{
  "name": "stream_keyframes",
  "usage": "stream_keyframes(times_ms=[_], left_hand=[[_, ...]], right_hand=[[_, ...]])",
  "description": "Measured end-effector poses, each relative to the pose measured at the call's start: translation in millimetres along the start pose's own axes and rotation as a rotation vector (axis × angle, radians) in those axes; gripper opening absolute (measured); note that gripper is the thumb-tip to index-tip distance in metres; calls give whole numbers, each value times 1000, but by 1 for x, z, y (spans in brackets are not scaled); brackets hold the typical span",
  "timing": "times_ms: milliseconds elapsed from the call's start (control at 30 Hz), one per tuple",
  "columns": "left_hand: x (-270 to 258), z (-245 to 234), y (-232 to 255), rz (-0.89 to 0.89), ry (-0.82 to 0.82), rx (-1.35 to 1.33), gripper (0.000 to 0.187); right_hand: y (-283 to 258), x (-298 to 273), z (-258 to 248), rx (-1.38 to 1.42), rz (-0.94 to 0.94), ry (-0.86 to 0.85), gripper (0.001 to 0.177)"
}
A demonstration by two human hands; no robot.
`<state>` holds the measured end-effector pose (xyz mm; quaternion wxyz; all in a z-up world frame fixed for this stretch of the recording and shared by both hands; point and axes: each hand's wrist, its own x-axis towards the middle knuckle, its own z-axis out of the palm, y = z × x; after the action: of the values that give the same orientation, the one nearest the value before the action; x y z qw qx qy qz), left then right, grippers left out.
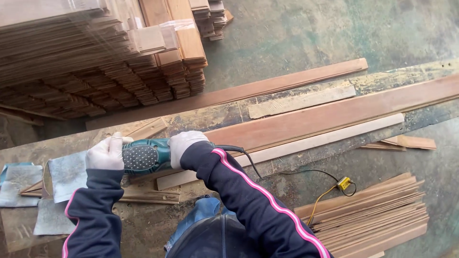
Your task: Sanding long wooden planks using an electric orbital sander at a workbench.
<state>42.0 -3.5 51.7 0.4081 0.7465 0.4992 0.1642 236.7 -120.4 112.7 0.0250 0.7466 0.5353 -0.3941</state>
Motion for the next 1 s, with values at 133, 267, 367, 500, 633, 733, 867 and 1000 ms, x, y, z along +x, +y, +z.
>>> stream_keyframes(times_ms=[133,267,367,500,633,733,867,1000], left_hand=[[7,27,14,21,-44,-26,39],[8,62,39,67,-44,56,41],[1,91,69,47,-66,48,43],[-7,140,104,97,-60,113,46],[-18,198,138,192,-14,95,49],[-27,240,175,90,-77,101,49],[-38,304,210,86,-91,111,52],[-44,366,240,95,-89,43,54]], right_hand=[[31,-9,2,22,20,32,26],[70,-22,0,0,49,49,28],[103,-39,-7,-2,68,54,30],[163,-56,-5,-16,79,101,32],[211,-94,-31,-3,92,36,39],[258,-112,-39,-69,157,1,38],[321,-139,-50,-49,154,-6,43],[380,-155,-57,-109,202,-10,43]])
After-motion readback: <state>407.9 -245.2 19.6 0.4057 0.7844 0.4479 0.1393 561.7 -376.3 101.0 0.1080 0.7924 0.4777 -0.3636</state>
